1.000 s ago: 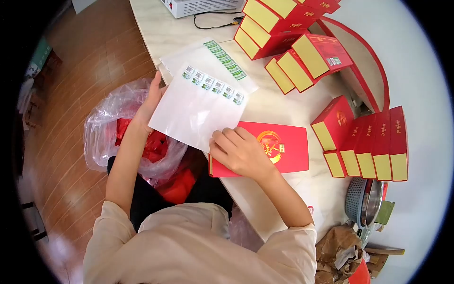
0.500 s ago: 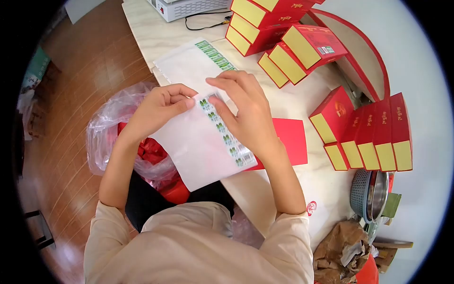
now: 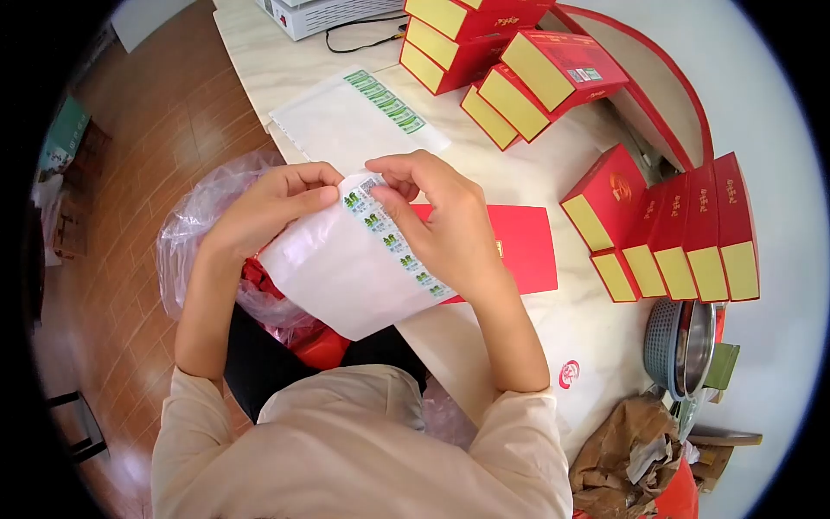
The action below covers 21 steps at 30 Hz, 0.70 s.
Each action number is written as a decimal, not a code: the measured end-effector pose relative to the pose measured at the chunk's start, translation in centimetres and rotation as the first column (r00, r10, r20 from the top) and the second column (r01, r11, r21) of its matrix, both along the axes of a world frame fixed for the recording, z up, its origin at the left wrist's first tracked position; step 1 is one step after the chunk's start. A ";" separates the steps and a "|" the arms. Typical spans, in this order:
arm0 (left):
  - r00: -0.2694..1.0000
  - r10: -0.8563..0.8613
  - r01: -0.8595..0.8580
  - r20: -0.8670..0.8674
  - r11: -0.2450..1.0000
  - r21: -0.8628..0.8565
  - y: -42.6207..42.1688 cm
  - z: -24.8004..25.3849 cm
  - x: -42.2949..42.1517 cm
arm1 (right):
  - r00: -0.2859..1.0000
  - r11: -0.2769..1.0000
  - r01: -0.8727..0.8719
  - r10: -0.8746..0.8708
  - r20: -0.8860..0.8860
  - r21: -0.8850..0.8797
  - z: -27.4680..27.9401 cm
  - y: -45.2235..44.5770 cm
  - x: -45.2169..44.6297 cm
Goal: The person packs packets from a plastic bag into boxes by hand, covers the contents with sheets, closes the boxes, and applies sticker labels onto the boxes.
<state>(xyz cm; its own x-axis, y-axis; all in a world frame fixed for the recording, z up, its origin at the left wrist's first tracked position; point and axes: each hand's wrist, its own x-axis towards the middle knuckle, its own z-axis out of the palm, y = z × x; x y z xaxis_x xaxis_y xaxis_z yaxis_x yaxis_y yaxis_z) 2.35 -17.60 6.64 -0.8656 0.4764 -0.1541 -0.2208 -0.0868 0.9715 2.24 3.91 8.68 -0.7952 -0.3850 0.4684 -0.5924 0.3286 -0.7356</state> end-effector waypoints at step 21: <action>0.720 0.683 -0.688 -0.123 0.726 0.004 -2.3 -7.9 -7.5 | 0.897 0.978 0.164 -0.201 -0.394 -0.126 0.4 0.8 0.2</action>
